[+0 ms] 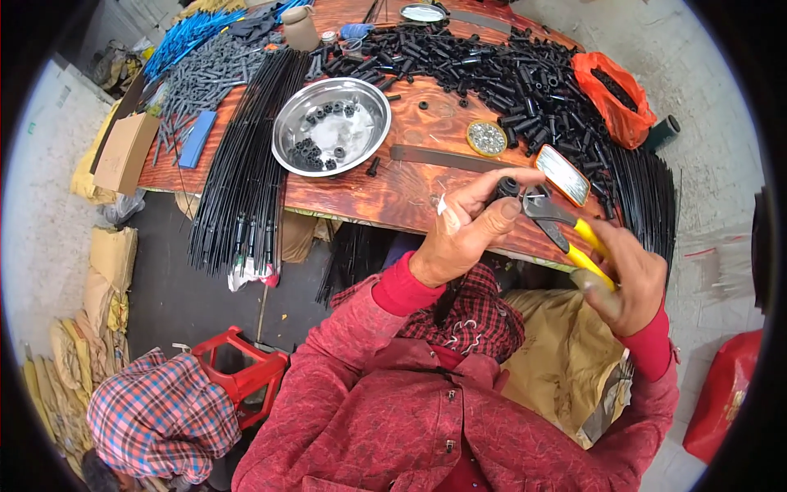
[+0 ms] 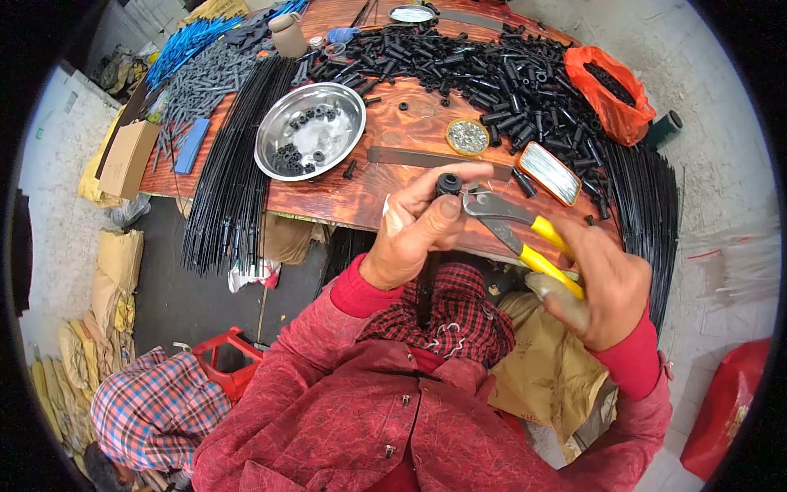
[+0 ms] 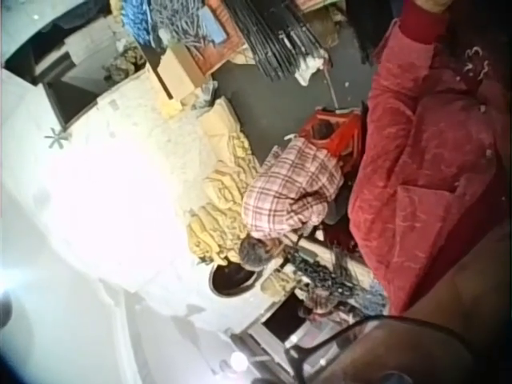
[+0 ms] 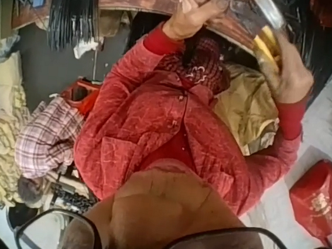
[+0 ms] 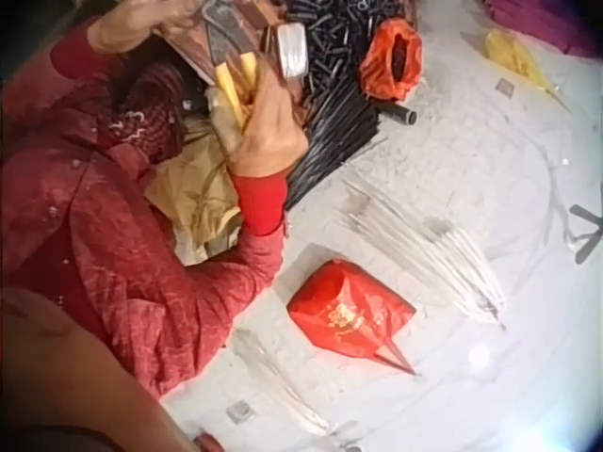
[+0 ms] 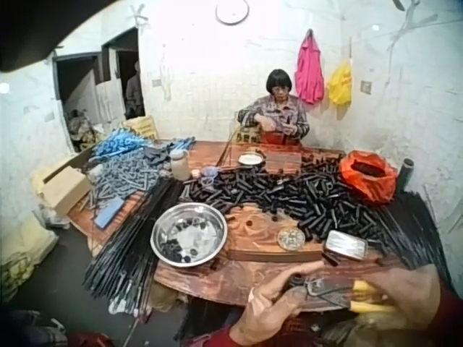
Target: Processing and assembling black wires and components using manual tools at a workbench.
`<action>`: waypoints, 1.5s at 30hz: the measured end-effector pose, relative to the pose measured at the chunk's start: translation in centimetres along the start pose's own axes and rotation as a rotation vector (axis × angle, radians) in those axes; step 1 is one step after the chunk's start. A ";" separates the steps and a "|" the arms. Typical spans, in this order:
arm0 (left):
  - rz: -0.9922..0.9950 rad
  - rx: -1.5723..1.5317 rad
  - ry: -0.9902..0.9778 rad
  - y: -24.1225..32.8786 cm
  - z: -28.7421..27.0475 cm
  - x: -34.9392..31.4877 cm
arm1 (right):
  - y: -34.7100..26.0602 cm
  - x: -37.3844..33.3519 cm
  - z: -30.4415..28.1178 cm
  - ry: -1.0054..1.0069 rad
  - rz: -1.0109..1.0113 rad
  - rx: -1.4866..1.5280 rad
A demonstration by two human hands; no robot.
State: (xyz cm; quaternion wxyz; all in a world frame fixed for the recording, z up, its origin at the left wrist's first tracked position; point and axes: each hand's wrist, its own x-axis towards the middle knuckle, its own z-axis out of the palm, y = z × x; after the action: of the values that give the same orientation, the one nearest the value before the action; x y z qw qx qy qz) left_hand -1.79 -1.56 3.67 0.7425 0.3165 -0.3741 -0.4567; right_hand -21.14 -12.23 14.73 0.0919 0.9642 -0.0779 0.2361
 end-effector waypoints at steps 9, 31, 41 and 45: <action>-0.015 -0.049 -0.104 -0.3 0.3 -0.1 | 0.8 -2.3 1.2 -0.698 0.861 1.482; 0.020 0.002 -0.127 -0.6 0.9 -0.7 | -0.9 -4.6 1.9 -0.767 0.854 1.734; 0.002 -0.093 -0.135 -1.2 0.8 -0.6 | -1.0 -5.1 3.8 -0.910 0.802 2.017; 0.011 -0.161 -0.152 -1.4 0.3 -0.3 | -1.9 -5.6 5.8 -0.836 0.766 2.168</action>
State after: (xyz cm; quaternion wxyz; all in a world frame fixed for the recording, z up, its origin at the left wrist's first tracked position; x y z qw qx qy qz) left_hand -2.72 -1.84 2.60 0.7375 0.2182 -0.3930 -0.5041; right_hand -23.14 -10.99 6.71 -0.8665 0.4580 -0.1433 -0.1376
